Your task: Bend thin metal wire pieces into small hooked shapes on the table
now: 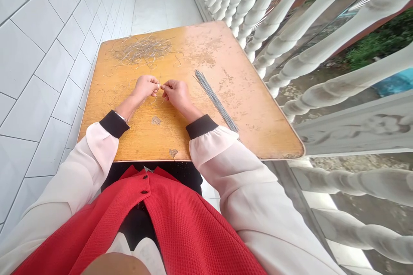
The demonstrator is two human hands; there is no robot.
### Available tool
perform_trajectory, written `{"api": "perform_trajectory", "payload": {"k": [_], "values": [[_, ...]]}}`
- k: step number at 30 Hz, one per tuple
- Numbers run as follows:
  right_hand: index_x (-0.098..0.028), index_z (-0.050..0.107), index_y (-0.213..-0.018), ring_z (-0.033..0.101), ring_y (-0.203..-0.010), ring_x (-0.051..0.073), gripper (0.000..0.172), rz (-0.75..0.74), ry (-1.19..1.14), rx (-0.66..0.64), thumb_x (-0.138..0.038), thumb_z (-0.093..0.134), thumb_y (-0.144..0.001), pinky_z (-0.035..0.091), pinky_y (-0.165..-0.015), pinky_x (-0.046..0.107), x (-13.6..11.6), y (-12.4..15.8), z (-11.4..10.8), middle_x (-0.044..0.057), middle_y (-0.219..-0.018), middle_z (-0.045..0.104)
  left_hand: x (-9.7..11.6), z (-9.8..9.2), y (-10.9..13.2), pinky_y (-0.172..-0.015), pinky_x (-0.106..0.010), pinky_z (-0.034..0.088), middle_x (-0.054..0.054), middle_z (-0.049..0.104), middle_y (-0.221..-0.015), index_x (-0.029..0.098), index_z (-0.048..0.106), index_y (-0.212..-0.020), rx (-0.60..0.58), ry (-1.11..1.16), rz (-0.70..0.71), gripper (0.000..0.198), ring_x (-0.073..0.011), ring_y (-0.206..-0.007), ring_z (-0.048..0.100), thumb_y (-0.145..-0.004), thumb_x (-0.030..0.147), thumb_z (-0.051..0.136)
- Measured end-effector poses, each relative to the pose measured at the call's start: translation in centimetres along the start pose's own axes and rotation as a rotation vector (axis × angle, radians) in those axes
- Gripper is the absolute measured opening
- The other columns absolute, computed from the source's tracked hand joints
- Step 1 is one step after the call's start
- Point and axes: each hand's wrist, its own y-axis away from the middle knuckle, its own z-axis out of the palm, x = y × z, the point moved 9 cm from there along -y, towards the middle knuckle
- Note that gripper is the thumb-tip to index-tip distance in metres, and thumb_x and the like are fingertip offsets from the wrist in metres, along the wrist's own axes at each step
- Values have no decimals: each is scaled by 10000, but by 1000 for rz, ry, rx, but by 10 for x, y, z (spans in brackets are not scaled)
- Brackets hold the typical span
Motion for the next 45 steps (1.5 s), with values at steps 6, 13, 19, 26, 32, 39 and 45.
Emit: {"api": "perform_trajectory", "payload": {"k": [6,13,19,26,32,39,45], "values": [[-165,635,-658,518,-424,72,266,47,-62,-21,-83,665,-910,411,-463,189,2,-1,-1,-19,-535,614,-4,6,-2,-557,-193,406,28,558,-627,187,492,-652,6,33,44,301,-66,-543,505,-930,107,575],[-172,662,-658,511,-453,88,222,-37,103,7,-50,660,-843,436,-536,225,4,-4,-5,-36,-523,590,16,1,3,-709,-272,444,14,475,-555,210,424,-522,24,-283,147,390,-152,-687,603,-830,37,590],[-170,671,-658,520,-456,86,214,-54,119,-10,-76,656,-850,412,-525,217,4,-2,-3,-35,-523,600,14,3,-1,-690,-260,440,29,445,-500,201,442,-502,-34,-291,134,399,-131,-615,570,-809,14,616],[-148,650,-657,516,-398,52,237,131,-110,9,-20,665,-856,400,-426,170,10,-2,-3,-34,-550,624,3,-3,-1,-554,-208,426,16,565,-635,169,564,-699,-63,33,5,310,-72,-517,511,-1006,190,534],[-150,631,-632,504,-373,43,286,156,-203,21,17,670,-861,393,-394,139,8,-1,0,-64,-475,550,10,-11,14,-555,-170,412,24,589,-639,160,565,-747,-31,175,-66,291,-41,-509,513,-1033,186,516],[-149,639,-639,549,-401,59,287,147,-175,-24,23,660,-869,439,-419,144,7,0,5,-43,-486,584,5,-5,9,-545,-188,416,29,576,-600,159,537,-638,-48,119,-16,320,-41,-502,505,-929,36,590],[-157,632,-624,539,-420,79,301,123,-132,17,34,621,-856,436,-448,179,3,3,3,-37,-473,569,-2,2,-2,-536,-185,403,35,559,-556,176,514,-635,-56,16,34,325,-54,-501,521,-918,29,579]]}}
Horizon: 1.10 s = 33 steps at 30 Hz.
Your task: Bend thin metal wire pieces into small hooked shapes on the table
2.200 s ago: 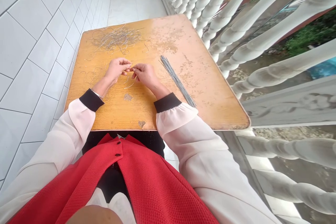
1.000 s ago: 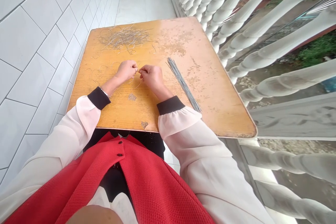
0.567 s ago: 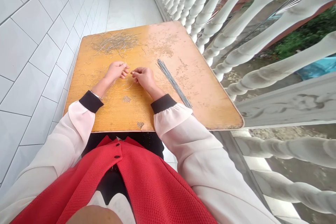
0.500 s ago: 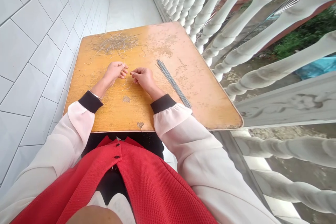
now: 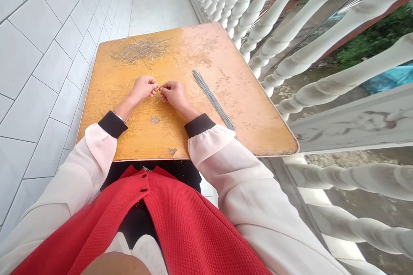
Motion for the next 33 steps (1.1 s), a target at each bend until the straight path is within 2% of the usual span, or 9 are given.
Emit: {"api": "perform_trajectory", "payload": {"k": [6,10,13,15,19,22,26,30,33], "values": [[-168,613,-632,552,-442,98,290,-30,-5,41,-5,647,-869,453,-481,212,0,-2,-4,-27,-517,577,6,-1,2,-557,-165,396,41,553,-572,162,519,-660,-11,61,-37,324,-37,-512,508,-964,67,580],[-167,604,-651,512,-434,62,283,-32,-76,100,-13,639,-885,403,-460,180,-2,-6,-12,-41,-556,579,7,-20,12,-526,-162,363,30,589,-631,163,594,-772,47,113,-39,276,-39,-513,501,-1034,242,551],[-166,597,-663,508,-438,50,284,-24,-163,134,-21,611,-906,397,-457,168,-3,-6,-16,-37,-587,596,-1,-31,26,-497,-155,324,31,607,-660,162,593,-795,80,166,-87,251,-26,-499,490,-1034,170,514],[-166,597,-666,515,-441,46,282,-20,-192,139,-31,606,-913,398,-455,160,-4,-5,-17,-33,-595,602,-8,-26,34,-511,-150,356,22,634,-688,152,613,-824,4,257,-130,244,-23,-513,527,-1029,119,484],[-162,620,-685,527,-442,40,251,-64,-169,156,-36,623,-901,400,-452,143,-9,-4,-21,-41,-598,606,-18,-4,46,-555,-173,437,-19,699,-719,134,658,-868,-238,385,-201,243,-56,-568,629,-1039,248,530],[-161,618,-680,523,-440,40,257,-78,-181,165,-34,615,-903,403,-455,146,-11,-3,-24,-41,-592,603,-13,0,46,-595,-181,460,-23,738,-751,128,696,-928,-285,452,-109,109,-65,-624,676,-966,137,593],[-159,612,-669,506,-430,40,268,-78,-218,176,-21,612,-899,387,-447,158,-13,-1,-25,-44,-575,595,-4,3,46,-690,-202,496,-14,771,-808,134,748,-922,-293,532,54,190,-79,-732,715,-776,18,714],[-152,606,-638,490,-405,32,306,-91,-231,189,7,612,-899,357,-427,160,-14,-1,-24,-54,-542,583,-5,4,43,-717,-235,496,-16,767,-765,136,770,-829,-254,538,97,135,-90,-705,689,-717,169,840],[-153,607,-628,484,-402,31,319,-88,-249,185,17,613,-898,351,-424,159,-14,-1,-24,-60,-525,578,-8,3,39,-732,-253,500,-28,767,-765,136,776,-822,-216,527,106,220,-95,-698,683,-727,308,876]]}}
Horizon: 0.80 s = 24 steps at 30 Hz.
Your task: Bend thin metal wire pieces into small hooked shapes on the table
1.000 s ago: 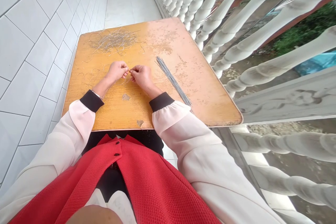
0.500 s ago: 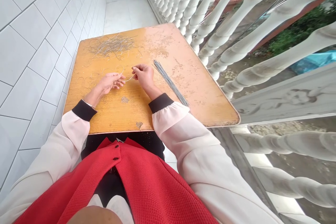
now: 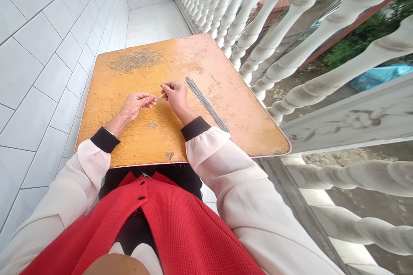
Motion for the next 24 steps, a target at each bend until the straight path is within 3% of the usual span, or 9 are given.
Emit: {"api": "perform_trajectory", "payload": {"k": [9,15,18,21,24], "values": [[-157,598,-619,469,-400,32,321,-12,2,-25,23,612,-885,353,-437,165,-6,3,1,-55,-527,579,-14,-1,-2,-699,-252,501,-32,765,-732,131,781,-767,-78,-15,-45,282,-99,-679,680,-636,343,912],[-156,608,-621,466,-405,31,307,-22,11,-44,15,612,-877,348,-435,164,-2,0,0,-51,-534,580,-16,-4,0,-751,-285,512,-40,752,-740,115,772,-783,-68,-91,-99,184,-107,-695,668,-673,223,872],[-157,616,-621,482,-415,36,300,-24,41,-39,8,620,-871,364,-442,164,-1,-2,0,-49,-535,582,-11,-5,3,-785,-277,517,-61,781,-869,121,779,-898,-107,-126,-146,256,-119,-782,697,-667,163,880],[-155,628,-621,504,-429,41,286,-23,71,-48,-6,638,-864,374,-443,163,0,-2,2,-39,-546,602,-6,-8,3,-766,-269,537,-95,789,-993,131,752,-1008,-100,-54,-208,276,-143,-837,735,-823,323,819],[-154,632,-612,484,-417,41,276,-16,81,-73,0,658,-840,357,-426,164,4,-1,5,-46,-515,581,-11,-5,4,-692,-248,533,-102,778,-866,111,717,-957,-71,-36,-310,340,-138,-742,736,-986,440,634]]}}
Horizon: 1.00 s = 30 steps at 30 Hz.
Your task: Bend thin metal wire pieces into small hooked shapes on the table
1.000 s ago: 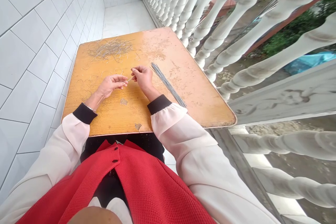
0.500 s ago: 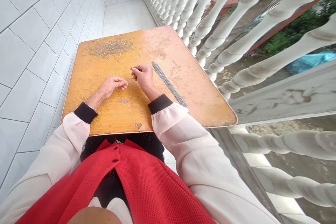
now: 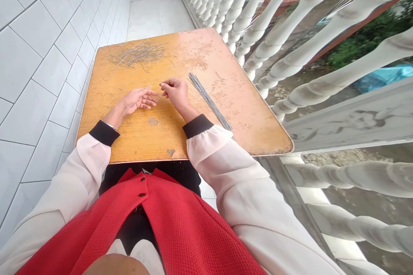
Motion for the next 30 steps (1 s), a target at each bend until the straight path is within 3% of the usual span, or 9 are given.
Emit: {"api": "perform_trajectory", "payload": {"k": [5,9,12,17,24,28,30], "values": [[-152,654,-619,460,-414,41,259,-27,6,-26,1,671,-827,348,-416,161,2,-2,1,-65,-479,537,-10,23,0,-544,-162,426,-39,730,-704,81,705,-923,-91,-99,-92,137,-51,-550,643,-996,116,594],[-147,653,-611,465,-429,37,263,-32,-1,-12,12,674,-819,347,-425,158,2,-4,-2,-64,-496,541,-11,23,2,-466,-148,353,-4,654,-599,71,707,-887,-65,-52,-106,234,-29,-456,558,-1034,146,541],[-145,654,-618,460,-434,36,257,-35,-4,-5,9,670,-823,341,-432,159,0,-4,-3,-63,-500,537,-11,22,2,-460,-143,331,12,628,-575,75,686,-849,-40,-33,-114,237,-20,-443,532,-1015,62,518],[-156,624,-608,447,-446,37,262,-28,-9,-5,-10,664,-822,348,-446,158,-3,-3,-5,-60,-513,522,-5,28,1,-467,-148,317,32,612,-548,93,648,-786,-31,-48,-16,282,-12,-440,506,-976,-28,479],[-163,631,-629,448,-452,48,232,-6,3,1,-56,710,-819,358,-447,166,2,-6,-8,-48,-530,533,-1,29,2,-481,-175,323,33,646,-586,130,650,-842,-21,-134,57,216,-33,-458,538,-1013,94,523],[-158,642,-627,466,-447,53,223,-18,91,-16,-42,731,-796,384,-472,185,4,-10,-10,-46,-516,541,7,9,5,-497,-170,351,-6,715,-696,145,671,-925,63,-198,60,173,-45,-508,597,-1013,281,610],[-162,655,-627,472,-442,61,217,-29,142,-17,-45,721,-798,391,-479,194,4,-11,-11,-49,-497,537,14,-5,7,-514,-173,372,-21,724,-733,144,683,-896,133,-248,97,189,-49,-535,605,-1001,289,621]]}}
